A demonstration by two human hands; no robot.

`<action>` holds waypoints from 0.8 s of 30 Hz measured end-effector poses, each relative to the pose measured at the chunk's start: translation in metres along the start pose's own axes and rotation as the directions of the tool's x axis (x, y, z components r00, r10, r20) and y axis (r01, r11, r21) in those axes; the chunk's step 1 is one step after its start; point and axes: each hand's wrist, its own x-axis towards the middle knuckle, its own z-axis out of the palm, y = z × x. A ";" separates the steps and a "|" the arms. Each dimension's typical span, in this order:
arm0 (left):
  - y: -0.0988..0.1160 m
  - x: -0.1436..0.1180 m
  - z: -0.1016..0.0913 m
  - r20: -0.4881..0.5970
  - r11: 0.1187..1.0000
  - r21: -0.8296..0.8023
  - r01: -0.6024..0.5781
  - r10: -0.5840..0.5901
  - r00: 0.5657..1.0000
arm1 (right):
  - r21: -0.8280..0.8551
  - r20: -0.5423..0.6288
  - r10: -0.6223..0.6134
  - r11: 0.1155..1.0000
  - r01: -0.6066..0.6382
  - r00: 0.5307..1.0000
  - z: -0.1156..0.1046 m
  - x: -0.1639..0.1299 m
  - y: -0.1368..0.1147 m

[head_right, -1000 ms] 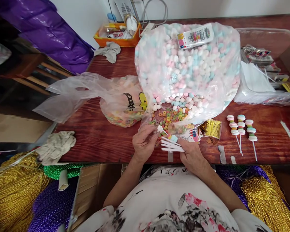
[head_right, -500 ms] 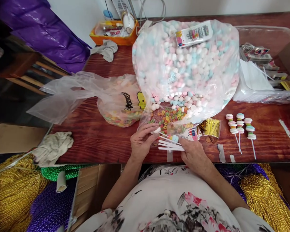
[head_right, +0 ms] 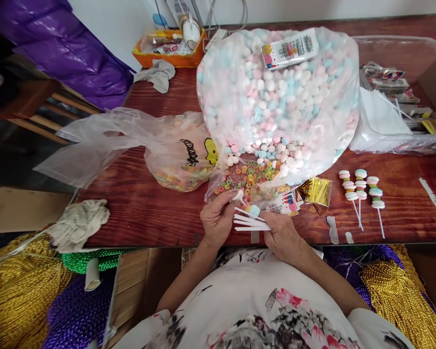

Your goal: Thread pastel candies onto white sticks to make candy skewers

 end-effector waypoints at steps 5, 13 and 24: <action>0.006 0.001 0.002 0.013 0.973 -0.174 0.151 -0.151 0.988 | 0.213 -0.169 0.073 0.976 -0.036 0.983 0.002 0.000 0.012; 0.018 0.004 -0.001 -0.012 0.979 -0.157 0.133 -0.137 0.991 | -0.072 -0.051 -0.027 0.997 0.024 0.998 -0.017 -0.008 0.008; 0.016 -0.003 0.011 0.082 0.822 -0.449 0.350 -0.353 0.932 | -0.101 0.005 -0.054 0.993 0.055 0.999 -0.017 -0.010 0.005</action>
